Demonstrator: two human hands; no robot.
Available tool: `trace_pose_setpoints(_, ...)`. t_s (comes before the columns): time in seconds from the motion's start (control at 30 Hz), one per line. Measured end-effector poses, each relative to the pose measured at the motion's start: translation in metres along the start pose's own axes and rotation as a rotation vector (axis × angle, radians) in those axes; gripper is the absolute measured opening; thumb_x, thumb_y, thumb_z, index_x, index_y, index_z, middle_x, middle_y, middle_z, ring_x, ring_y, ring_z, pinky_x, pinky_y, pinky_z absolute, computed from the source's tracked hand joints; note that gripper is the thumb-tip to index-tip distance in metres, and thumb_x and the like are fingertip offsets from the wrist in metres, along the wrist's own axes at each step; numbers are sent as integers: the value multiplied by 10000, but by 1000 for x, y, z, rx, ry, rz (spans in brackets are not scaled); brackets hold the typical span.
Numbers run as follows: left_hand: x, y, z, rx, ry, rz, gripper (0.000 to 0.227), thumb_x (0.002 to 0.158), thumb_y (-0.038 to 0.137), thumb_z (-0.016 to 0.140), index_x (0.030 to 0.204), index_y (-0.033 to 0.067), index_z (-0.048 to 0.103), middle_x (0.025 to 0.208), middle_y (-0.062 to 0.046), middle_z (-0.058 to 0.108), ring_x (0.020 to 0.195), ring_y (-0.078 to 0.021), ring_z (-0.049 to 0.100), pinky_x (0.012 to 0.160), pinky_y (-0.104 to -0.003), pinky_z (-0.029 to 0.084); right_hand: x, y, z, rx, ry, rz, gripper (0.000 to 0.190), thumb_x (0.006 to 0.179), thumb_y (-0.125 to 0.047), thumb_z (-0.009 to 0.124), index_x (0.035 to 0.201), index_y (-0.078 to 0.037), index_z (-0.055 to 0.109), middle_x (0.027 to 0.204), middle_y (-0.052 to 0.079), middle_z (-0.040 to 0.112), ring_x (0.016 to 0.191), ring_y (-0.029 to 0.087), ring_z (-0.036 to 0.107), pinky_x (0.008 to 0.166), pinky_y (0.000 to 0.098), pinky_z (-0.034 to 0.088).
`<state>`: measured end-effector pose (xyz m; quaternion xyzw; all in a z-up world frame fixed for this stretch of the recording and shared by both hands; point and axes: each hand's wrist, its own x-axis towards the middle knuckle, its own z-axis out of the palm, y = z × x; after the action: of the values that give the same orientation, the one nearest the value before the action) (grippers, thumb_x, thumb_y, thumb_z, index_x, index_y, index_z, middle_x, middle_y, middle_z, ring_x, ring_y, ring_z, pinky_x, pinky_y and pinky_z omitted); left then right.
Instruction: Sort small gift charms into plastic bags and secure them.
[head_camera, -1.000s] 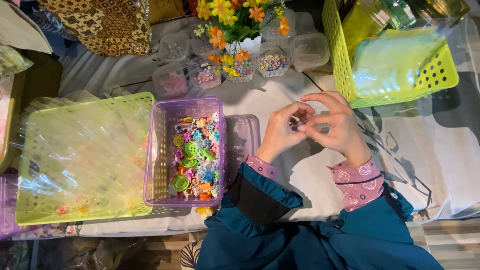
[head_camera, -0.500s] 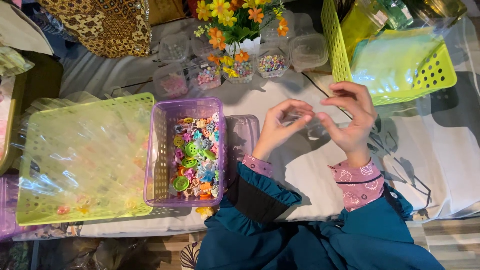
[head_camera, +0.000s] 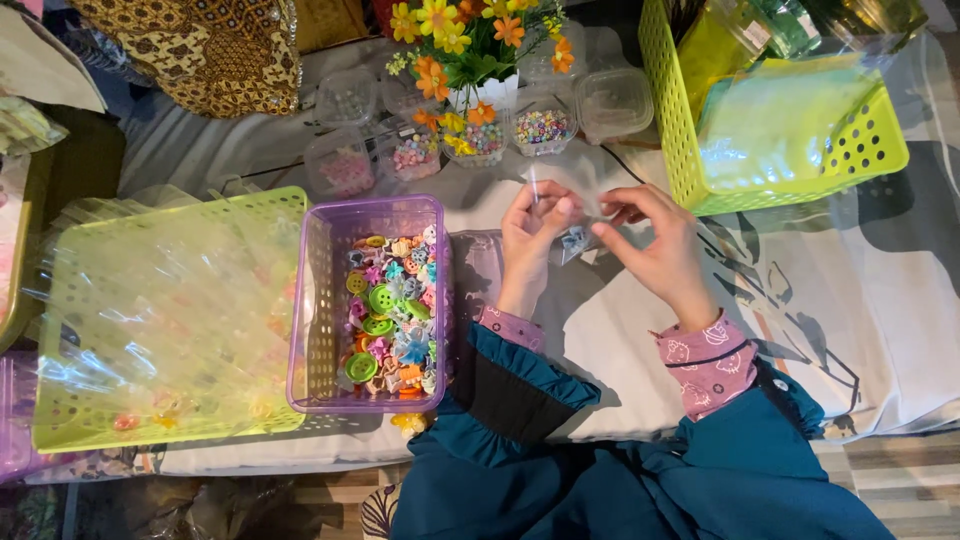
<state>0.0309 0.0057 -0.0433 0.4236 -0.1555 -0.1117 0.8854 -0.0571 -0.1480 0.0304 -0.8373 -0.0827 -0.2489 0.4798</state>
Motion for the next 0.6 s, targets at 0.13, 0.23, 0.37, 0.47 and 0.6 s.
trace_pose_setpoints(0.13, 1, 7, 4, 13, -41, -31, 271, 991, 149, 721, 1201, 15, 613, 1099, -138, 741, 1002, -176, 716, 913, -327, 583, -4, 23, 0, 46, 11, 68, 245, 890, -64, 822, 1101, -5, 711, 982, 74, 657, 860, 161, 671, 791, 276, 551)
trace_pose_setpoints(0.23, -3, 23, 20, 57, -71, -1, 284, 966, 144, 725, 1195, 33, 598, 1113, -142, 735, 1013, -178, 719, 917, -332, 582, -7, 38, 2, 324, 6, 80, 164, 908, -17, 796, 1016, -2, 673, 1025, 51, 635, 916, 129, 657, 833, 263, 551)
trace_pose_setpoints(0.37, -2, 5, 8, 147, -29, -14, 188, 1039, 139, 697, 1121, -28, 665, 1094, -155, 745, 987, -187, 720, 898, -338, 591, -11, 53, 4, 635, 31, 156, 155, 906, 56, 758, 987, -19, 649, 1051, 34, 627, 979, 115, 634, 912, 268, 527)
trace_pose_setpoints(0.47, -5, 14, 18, 228, -7, 51, 168, 1023, 132, 687, 1101, -12, 720, 1094, -106, 746, 993, -168, 726, 869, -319, 597, -14, 63, 8, 771, 137, 184, 200, 904, 95, 752, 990, -40, 633, 1051, 39, 628, 1013, 126, 611, 939, 270, 494)
trace_pose_setpoints(0.6, -19, 37, 38, 399, 35, 230, 144, 1022, 102, 682, 1124, 44, 765, 1071, -41, 723, 935, -127, 679, 819, -280, 582, -17, 84, 12, 918, 188, 207, 178, 933, 7, 766, 1021, -57, 625, 1095, 49, 644, 1010, 132, 602, 917, 270, 484)
